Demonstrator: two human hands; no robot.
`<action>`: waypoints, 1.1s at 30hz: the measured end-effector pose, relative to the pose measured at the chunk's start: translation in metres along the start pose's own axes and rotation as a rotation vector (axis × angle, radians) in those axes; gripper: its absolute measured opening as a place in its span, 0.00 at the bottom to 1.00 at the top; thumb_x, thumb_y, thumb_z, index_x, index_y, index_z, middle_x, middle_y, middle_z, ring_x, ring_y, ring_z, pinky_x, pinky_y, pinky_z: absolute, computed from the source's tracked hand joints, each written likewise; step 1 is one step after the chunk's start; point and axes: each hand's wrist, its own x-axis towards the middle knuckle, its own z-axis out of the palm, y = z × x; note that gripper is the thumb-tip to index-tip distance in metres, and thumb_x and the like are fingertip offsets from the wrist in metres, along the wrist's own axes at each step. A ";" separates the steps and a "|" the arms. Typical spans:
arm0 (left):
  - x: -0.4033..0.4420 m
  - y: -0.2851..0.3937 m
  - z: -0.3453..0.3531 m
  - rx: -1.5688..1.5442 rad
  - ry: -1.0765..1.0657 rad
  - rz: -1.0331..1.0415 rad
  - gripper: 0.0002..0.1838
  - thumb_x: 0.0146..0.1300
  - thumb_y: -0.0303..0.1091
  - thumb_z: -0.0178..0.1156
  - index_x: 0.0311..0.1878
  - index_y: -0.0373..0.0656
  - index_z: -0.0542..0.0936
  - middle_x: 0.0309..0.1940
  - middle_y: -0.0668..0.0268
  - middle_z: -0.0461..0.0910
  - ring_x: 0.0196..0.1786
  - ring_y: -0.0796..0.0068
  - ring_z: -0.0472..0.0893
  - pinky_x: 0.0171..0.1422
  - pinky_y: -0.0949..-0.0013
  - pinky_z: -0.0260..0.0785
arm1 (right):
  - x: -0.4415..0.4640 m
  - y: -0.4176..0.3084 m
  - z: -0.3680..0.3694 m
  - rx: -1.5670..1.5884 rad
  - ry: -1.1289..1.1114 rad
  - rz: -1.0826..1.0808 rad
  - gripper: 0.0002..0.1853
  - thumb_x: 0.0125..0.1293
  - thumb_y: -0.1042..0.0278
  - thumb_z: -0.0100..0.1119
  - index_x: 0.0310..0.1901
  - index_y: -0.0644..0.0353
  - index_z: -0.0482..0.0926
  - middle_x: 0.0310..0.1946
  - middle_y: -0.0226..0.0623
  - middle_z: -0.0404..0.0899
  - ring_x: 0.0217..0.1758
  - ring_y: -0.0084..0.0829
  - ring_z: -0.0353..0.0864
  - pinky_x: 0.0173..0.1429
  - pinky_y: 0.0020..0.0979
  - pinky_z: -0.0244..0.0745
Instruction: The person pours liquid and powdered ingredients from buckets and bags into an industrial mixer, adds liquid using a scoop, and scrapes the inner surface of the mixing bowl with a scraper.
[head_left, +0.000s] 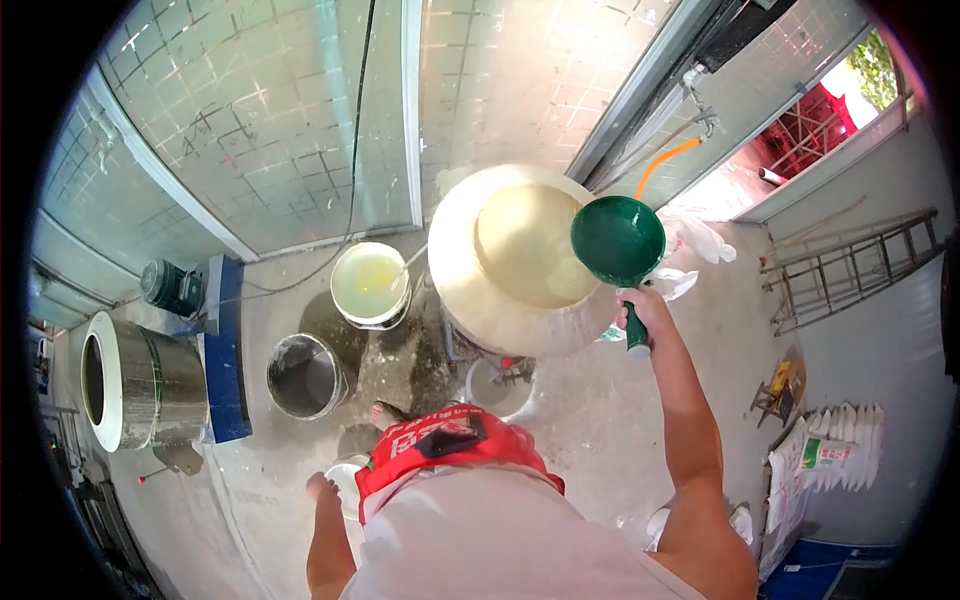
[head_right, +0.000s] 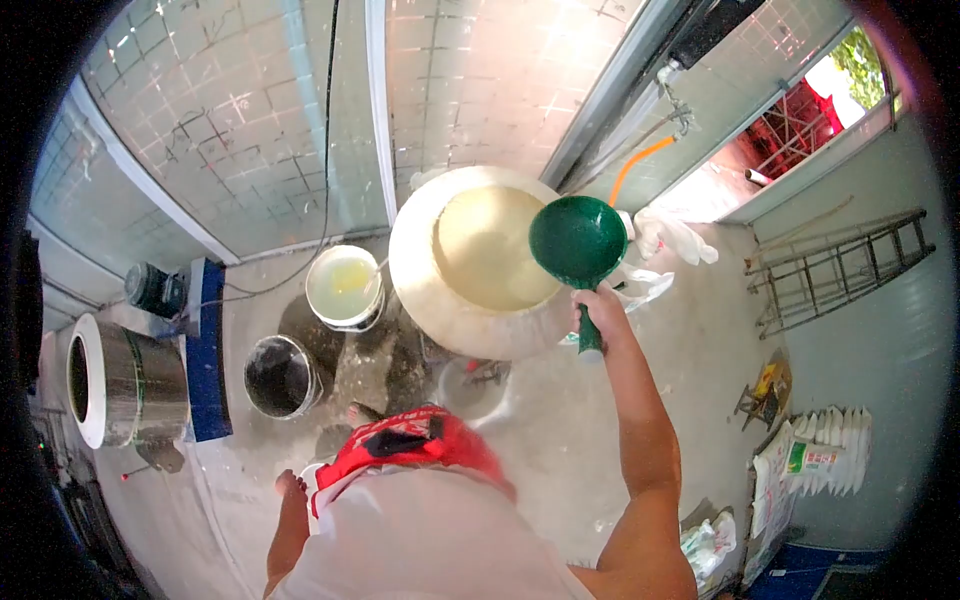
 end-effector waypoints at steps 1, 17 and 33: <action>-0.002 0.000 -0.001 -0.004 0.000 -0.009 0.06 0.53 0.30 0.49 0.34 0.42 0.72 0.25 0.62 0.71 0.23 0.69 0.73 0.17 0.70 0.60 | 0.002 0.000 -0.001 -0.010 -0.005 0.004 0.05 0.56 0.75 0.52 0.34 0.60 0.68 0.20 0.32 0.68 0.18 0.24 0.69 0.19 0.27 0.67; -0.031 0.008 0.006 -0.088 -0.023 0.037 0.03 0.55 0.31 0.50 0.32 0.45 0.72 0.22 0.64 0.70 0.20 0.72 0.71 0.16 0.72 0.58 | 0.008 -0.005 -0.001 -0.051 -0.017 -0.007 0.03 0.57 0.73 0.52 0.31 0.60 0.69 0.18 0.32 0.68 0.16 0.25 0.69 0.19 0.28 0.68; -0.008 -0.008 0.001 -0.042 -0.054 0.058 0.09 0.53 0.31 0.48 0.38 0.42 0.71 0.26 0.63 0.70 0.24 0.70 0.72 0.18 0.70 0.59 | 0.015 -0.006 0.001 -0.086 0.019 0.021 0.04 0.57 0.73 0.53 0.35 0.59 0.70 0.20 0.32 0.70 0.18 0.24 0.70 0.20 0.27 0.70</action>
